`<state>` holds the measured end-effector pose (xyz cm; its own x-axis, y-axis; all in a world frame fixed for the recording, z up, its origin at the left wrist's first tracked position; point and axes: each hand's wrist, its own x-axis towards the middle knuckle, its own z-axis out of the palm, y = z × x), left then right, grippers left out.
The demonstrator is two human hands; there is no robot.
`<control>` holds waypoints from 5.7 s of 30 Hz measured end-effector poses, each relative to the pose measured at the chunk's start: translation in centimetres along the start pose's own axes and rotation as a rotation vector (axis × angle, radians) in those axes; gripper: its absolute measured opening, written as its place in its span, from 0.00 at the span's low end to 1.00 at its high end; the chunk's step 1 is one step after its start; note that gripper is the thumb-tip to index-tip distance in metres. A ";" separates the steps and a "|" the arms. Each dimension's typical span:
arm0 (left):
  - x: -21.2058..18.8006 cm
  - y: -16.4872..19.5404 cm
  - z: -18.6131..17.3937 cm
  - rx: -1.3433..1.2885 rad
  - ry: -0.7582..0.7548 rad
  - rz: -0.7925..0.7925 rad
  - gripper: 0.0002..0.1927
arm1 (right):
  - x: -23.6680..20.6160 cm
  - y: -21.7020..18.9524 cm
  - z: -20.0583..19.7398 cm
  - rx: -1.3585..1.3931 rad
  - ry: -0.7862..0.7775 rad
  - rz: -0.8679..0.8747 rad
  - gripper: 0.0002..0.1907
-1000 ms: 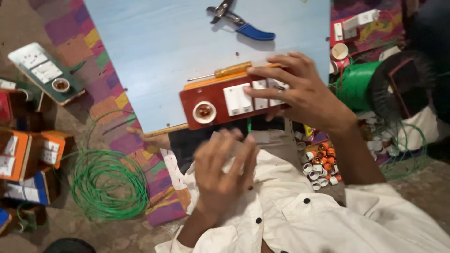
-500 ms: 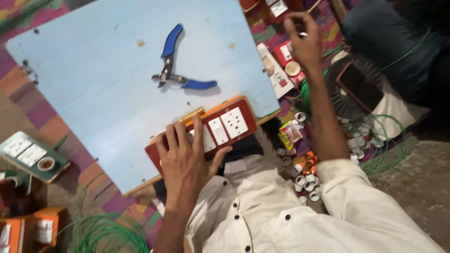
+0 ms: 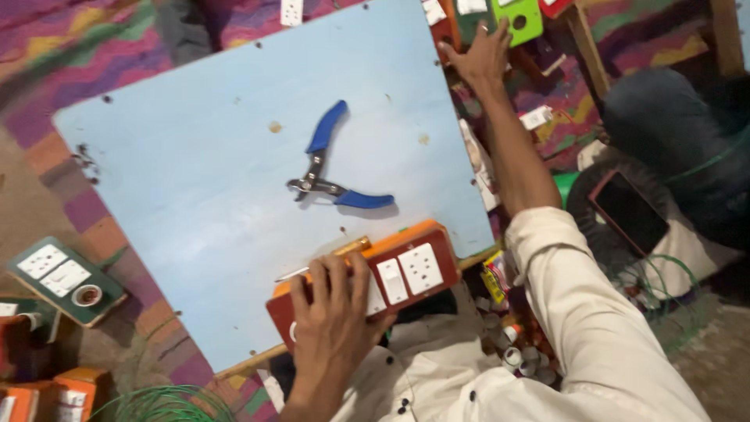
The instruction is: The person assembles electrical switchboards by connecting green wires to switches and sockets using a screwdriver and wire cutters. The person strips wire ends, inserts them into terminals, and tightens screws on multiple switchboard units.
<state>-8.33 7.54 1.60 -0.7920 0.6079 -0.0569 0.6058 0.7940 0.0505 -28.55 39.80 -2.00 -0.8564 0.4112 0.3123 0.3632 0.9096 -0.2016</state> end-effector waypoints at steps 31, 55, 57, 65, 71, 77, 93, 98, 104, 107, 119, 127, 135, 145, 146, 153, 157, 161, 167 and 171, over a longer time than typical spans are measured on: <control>-23.4 -13.6 3.2 -1.655 0.713 -0.958 0.33 | -30.3 -9.2 -15.8 0.426 -0.436 -0.616 0.36; -26.2 -36.1 -1.3 -0.223 0.317 -1.446 0.40 | -29.5 -4.3 -15.4 0.284 -0.248 -0.752 0.41; -25.1 -35.7 -0.5 -0.235 0.454 -1.436 0.41 | -29.3 -3.3 -15.1 0.221 -0.230 -0.740 0.40; -21.4 -27.7 3.8 -0.177 0.686 -1.116 0.26 | -28.5 0.6 -14.3 0.210 -0.210 -0.699 0.35; -15.5 -9.3 4.1 -0.347 1.050 -0.710 0.11 | -29.6 6.8 -13.5 0.419 -0.109 -0.325 0.10; -10.0 0.5 1.2 -0.568 0.778 -0.194 0.32 | -34.8 11.2 -11.6 0.382 -0.446 0.150 0.16; -8.7 -0.6 5.0 -0.744 0.427 -0.073 0.36 | -37.6 17.6 -14.5 0.153 -1.047 0.347 0.25; -8.8 -0.4 6.0 -0.754 0.562 -0.075 0.30 | -38.8 15.3 -13.3 -0.095 -0.950 0.345 0.31; -8.4 -0.2 5.9 -0.685 0.607 -0.112 0.29 | -40.2 13.9 -12.2 -0.027 -0.871 0.262 0.30; -8.2 0.0 5.8 -0.683 0.646 -0.117 0.29 | -37.9 14.4 -12.1 0.148 -0.583 0.336 0.27; -13.3 2.7 6.4 -0.792 0.956 -0.102 0.08 | -31.3 9.2 -9.1 0.123 -0.360 0.179 0.20; -11.8 9.2 5.5 -2.278 -0.098 -0.289 0.22 | -36.8 0.8 -16.6 1.012 -0.147 -0.016 0.08; -15.2 8.8 7.6 -2.833 0.143 -0.470 0.13 | -34.9 -4.0 -18.0 1.124 -0.222 -0.477 0.13; -18.3 3.9 4.6 -1.881 0.473 -0.596 0.18 | -27.8 -8.5 -17.5 0.087 -0.447 -0.868 0.40; -18.3 3.5 4.3 -1.758 0.463 -0.607 0.20 | -27.2 -9.3 -17.8 0.028 -0.484 -0.898 0.40; -17.3 1.6 2.4 -1.574 0.621 -0.600 0.22 | -25.9 -7.1 -20.1 0.707 -0.406 -0.837 0.29; -17.0 1.4 1.3 -1.585 0.627 -0.507 0.25 | -31.3 -6.4 -17.8 1.062 -0.791 -0.494 0.36; -16.8 1.7 0.5 -1.675 0.565 -0.479 0.26 | -37.1 -7.4 -14.5 1.187 -0.958 -0.171 0.37; -17.1 0.7 0.4 -1.457 0.493 -0.550 0.17 | -38.7 -7.0 -13.3 1.268 -0.983 -0.124 0.35; -17.9 -0.2 0.3 -1.382 0.456 -0.546 0.15 | -38.0 -7.3 -13.1 1.210 -0.970 -0.249 0.37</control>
<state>5.73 -3.49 2.31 -0.9960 -0.0001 -0.0893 -0.0886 0.1323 0.9872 6.15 18.30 -0.25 -0.9203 -0.3626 -0.1468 0.0914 0.1656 -0.9820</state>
